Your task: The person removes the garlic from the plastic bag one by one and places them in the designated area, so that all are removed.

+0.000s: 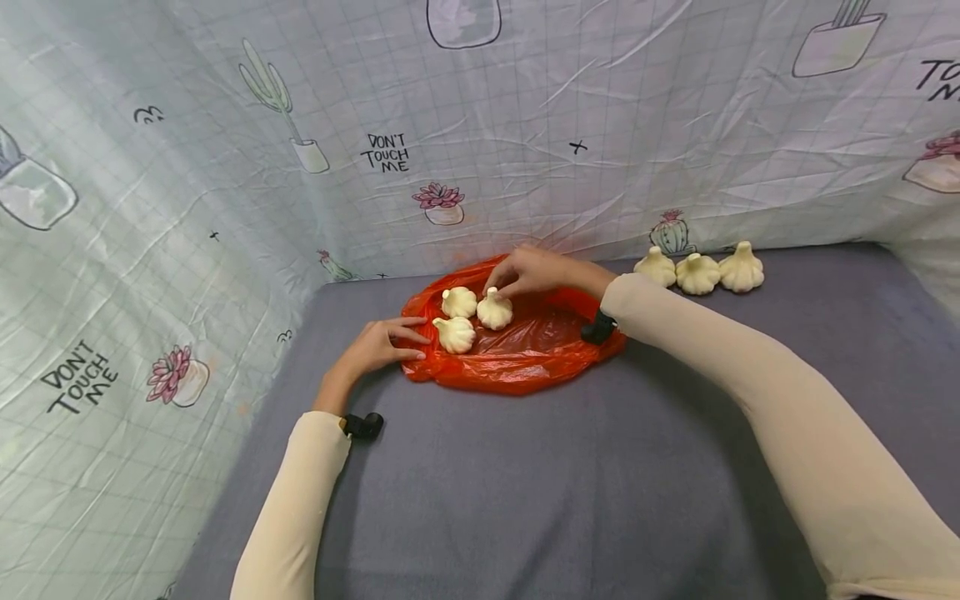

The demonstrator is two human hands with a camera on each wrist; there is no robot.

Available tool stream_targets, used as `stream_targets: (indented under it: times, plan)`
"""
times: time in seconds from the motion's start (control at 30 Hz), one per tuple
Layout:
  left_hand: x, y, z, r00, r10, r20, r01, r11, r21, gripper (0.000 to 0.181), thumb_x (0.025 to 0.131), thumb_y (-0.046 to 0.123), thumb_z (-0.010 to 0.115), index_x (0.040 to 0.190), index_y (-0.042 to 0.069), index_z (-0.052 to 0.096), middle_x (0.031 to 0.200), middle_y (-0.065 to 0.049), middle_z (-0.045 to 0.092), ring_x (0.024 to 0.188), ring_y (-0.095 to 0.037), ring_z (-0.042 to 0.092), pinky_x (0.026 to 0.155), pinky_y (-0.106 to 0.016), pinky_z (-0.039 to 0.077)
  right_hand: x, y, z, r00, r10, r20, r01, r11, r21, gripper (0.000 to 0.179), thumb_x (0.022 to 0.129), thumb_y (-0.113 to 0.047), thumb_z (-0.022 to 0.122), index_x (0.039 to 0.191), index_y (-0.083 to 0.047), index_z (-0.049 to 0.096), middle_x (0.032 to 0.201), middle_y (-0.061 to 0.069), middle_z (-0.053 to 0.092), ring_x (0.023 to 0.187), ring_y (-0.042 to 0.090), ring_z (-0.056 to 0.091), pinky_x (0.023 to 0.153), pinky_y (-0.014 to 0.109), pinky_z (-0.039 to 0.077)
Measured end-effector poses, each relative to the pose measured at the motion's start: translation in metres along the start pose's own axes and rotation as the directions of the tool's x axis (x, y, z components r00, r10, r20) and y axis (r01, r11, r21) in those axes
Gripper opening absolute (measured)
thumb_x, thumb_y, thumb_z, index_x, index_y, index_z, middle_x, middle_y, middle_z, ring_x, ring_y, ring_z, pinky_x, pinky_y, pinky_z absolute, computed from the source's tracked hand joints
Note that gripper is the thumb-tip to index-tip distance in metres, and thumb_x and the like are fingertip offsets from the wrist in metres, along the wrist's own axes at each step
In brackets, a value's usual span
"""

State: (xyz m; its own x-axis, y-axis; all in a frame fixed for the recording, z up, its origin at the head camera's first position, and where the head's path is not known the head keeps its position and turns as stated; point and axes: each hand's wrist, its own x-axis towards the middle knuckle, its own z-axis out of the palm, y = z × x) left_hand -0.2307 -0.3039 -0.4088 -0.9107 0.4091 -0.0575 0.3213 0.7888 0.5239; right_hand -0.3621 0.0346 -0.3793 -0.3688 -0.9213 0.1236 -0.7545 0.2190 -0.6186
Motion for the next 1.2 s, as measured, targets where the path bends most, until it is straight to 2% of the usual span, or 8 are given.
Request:
stream_targets:
  times: [0.13, 0.27, 0.37, 0.47, 0.6, 0.8, 1.0, 1.2]
  plan:
    - [0.000, -0.001, 0.000, 1.000, 0.007, -0.002, -0.007, 1.000, 0.003, 0.029, 0.082, 0.022, 0.087, 0.110, 0.017, 0.082, 0.141, -0.007, 0.063, 0.138, -0.033, 0.050, 0.114, -0.052, 0.038, 0.000, -0.002, -0.002, 1.000, -0.010, 0.009, 0.010, 1.000, 0.010, 0.017, 0.097, -0.021, 0.072, 0.111, -0.014, 0.080, 0.099, -0.005, 0.076, 0.078, 0.008, 0.053, 0.073, 0.024, 0.044]
    - [0.000, -0.001, 0.000, 1.000, 0.013, -0.006, -0.013, 1.000, 0.005, 0.028, 0.082, 0.023, 0.087, 0.110, 0.017, 0.082, 0.141, -0.007, 0.063, 0.138, -0.033, 0.050, 0.114, -0.052, 0.038, -0.003, -0.007, -0.007, 1.000, -0.003, 0.009, 0.003, 1.000, 0.010, 0.017, 0.098, -0.022, 0.071, 0.110, -0.014, 0.080, 0.090, -0.005, 0.074, 0.059, 0.009, 0.054, 0.060, 0.022, 0.044]
    - [0.000, 0.000, 0.000, 1.000, 0.009, -0.003, -0.009, 1.000, 0.002, 0.029, 0.083, 0.023, 0.087, 0.110, 0.018, 0.082, 0.141, -0.007, 0.063, 0.139, -0.033, 0.049, 0.113, -0.052, 0.039, -0.006, -0.012, -0.011, 1.000, -0.020, 0.008, 0.020, 1.000, -0.005, 0.016, 0.098, -0.021, 0.071, 0.108, -0.014, 0.080, 0.084, -0.003, 0.074, 0.048, 0.014, 0.054, 0.054, 0.022, 0.042]
    - [-0.001, 0.000, 0.001, 1.000, 0.004, 0.003, -0.004, 1.000, 0.001, 0.029, 0.082, 0.024, 0.087, 0.110, 0.018, 0.082, 0.141, -0.007, 0.063, 0.139, -0.033, 0.049, 0.113, -0.053, 0.039, -0.010, -0.016, -0.012, 0.998, -0.056, 0.008, 0.056, 0.998, -0.018, 0.015, 0.097, -0.019, 0.071, 0.106, -0.012, 0.080, 0.083, -0.003, 0.074, 0.048, 0.016, 0.056, 0.056, 0.021, 0.043]
    - [-0.002, 0.000, 0.001, 1.000, 0.008, -0.003, -0.008, 1.000, 0.001, 0.029, 0.082, 0.024, 0.087, 0.110, 0.018, 0.082, 0.141, -0.007, 0.063, 0.139, -0.033, 0.049, 0.113, -0.053, 0.039, -0.016, -0.019, -0.013, 0.996, -0.087, 0.008, 0.087, 0.996, -0.015, 0.014, 0.097, -0.018, 0.072, 0.105, -0.011, 0.080, 0.085, -0.003, 0.075, 0.049, 0.011, 0.056, 0.056, 0.021, 0.045]
    - [-0.002, -0.001, 0.002, 1.000, 0.010, -0.008, -0.010, 1.000, 0.000, 0.029, 0.082, 0.024, 0.087, 0.110, 0.018, 0.082, 0.141, -0.006, 0.063, 0.138, -0.033, 0.050, 0.113, -0.053, 0.039, -0.026, -0.022, -0.013, 0.993, -0.120, 0.003, 0.120, 0.992, -0.026, 0.014, 0.097, -0.017, 0.071, 0.105, -0.010, 0.080, 0.094, -0.003, 0.076, 0.065, 0.004, 0.051, 0.065, 0.021, 0.044]
    - [-0.003, -0.001, 0.001, 1.000, 0.012, -0.008, -0.012, 1.000, 0.006, 0.029, 0.082, 0.024, 0.087, 0.110, 0.018, 0.082, 0.140, -0.007, 0.063, 0.138, -0.034, 0.050, 0.112, -0.053, 0.040, -0.032, -0.025, -0.013, 0.990, -0.143, -0.006, 0.142, 0.988, -0.052, 0.014, 0.097, -0.017, 0.071, 0.106, -0.011, 0.080, 0.090, -0.005, 0.075, 0.065, 0.005, 0.050, 0.067, 0.023, 0.043]
    - [-0.003, 0.000, 0.001, 1.000, 0.007, -0.004, -0.007, 1.000, 0.002, 0.029, 0.083, 0.025, 0.087, 0.110, 0.019, 0.082, 0.141, -0.006, 0.063, 0.138, -0.033, 0.049, 0.112, -0.053, 0.040, -0.037, -0.025, -0.015, 0.992, -0.124, -0.006, 0.124, 0.992, 0.008, 0.014, 0.097, -0.017, 0.071, 0.106, -0.010, 0.080, 0.090, -0.004, 0.075, 0.068, 0.011, 0.061, 0.066, 0.021, 0.048]
